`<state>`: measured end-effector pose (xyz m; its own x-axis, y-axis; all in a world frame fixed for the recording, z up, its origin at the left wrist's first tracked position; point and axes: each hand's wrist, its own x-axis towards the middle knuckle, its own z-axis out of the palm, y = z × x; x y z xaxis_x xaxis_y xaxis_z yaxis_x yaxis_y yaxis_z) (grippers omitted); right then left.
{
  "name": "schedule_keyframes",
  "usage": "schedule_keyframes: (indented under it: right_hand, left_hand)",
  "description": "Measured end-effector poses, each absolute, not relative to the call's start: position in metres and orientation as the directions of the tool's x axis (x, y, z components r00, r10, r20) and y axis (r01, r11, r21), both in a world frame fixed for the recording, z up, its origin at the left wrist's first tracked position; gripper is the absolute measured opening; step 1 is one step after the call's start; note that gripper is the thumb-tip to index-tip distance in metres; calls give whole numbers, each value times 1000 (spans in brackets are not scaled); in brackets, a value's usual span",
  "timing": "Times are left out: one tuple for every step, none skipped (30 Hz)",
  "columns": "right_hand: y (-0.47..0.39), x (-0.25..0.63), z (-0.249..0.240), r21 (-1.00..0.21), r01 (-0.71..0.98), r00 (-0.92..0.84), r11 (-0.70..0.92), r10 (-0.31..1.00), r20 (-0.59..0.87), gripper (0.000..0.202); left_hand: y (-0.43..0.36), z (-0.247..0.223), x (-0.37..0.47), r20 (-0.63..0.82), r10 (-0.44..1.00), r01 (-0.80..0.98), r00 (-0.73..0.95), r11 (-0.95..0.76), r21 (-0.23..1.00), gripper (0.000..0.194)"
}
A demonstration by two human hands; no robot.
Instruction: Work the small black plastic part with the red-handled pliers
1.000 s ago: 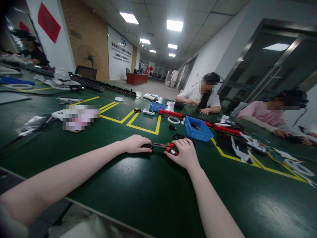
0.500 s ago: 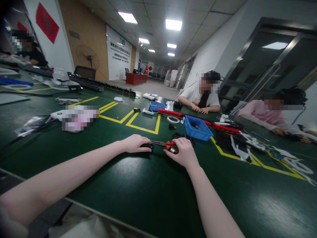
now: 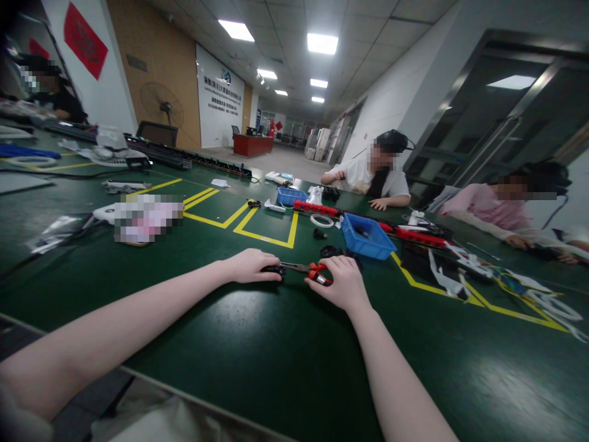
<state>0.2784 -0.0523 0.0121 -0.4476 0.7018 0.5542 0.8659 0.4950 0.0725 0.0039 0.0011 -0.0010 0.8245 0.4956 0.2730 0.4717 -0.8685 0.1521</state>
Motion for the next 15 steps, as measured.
schedule_keyframes:
  right_hand:
    - [-52,278,12,66,866,-448,496,709,545,41]
    - [-52,278,11,59,865,-448,498,714,537,41]
    - [-52,278,10,52,863,-450,502,718,531,40]
    - [-51,278,10,47,861,-452,506,721,526,40]
    - [-51,277,9,45,859,-455,510,722,521,40]
    - [-51,277,8,44,858,-458,512,723,518,39]
    - [-50,276,7,46,858,-459,512,724,514,39]
    - [-50,275,7,48,859,-459,510,726,511,39]
    - [-50,275,7,50,860,-459,507,729,508,39]
    - [-50,274,7,52,862,-459,504,733,502,39]
    - [-50,273,8,55,863,-461,503,737,494,38]
    - [-50,272,9,60,863,-465,502,740,486,38]
    - [-51,271,9,66,862,-469,503,742,480,38]
    - [-51,270,10,72,861,-473,503,742,476,38]
    - [-51,270,10,79,861,-475,503,740,476,38]
  left_hand:
    - [1,-1,4,272,497,473,824,-868,151,41]
    - [1,-1,4,272,496,473,825,-868,149,41]
    - [1,-1,4,270,495,473,825,-869,147,41]
    - [1,-1,4,267,495,474,827,-869,143,41]
    - [0,0,4,262,497,476,827,-868,141,41]
    - [0,0,4,256,501,480,827,-865,143,41]
    - [0,0,4,252,506,484,825,-862,150,41]
    - [0,0,3,250,511,485,823,-860,159,42]
    - [0,0,3,251,513,484,821,-858,170,43]
    - [0,-1,3,255,512,479,821,-859,180,44]
    - [0,-1,3,261,507,472,822,-861,187,45]
    - [0,-1,3,266,499,463,825,-866,189,47]
    - [1,-1,3,270,491,455,828,-871,188,48]
    - [1,-1,3,273,484,448,831,-875,185,48]
    - [1,-1,3,273,480,446,834,-877,180,49]
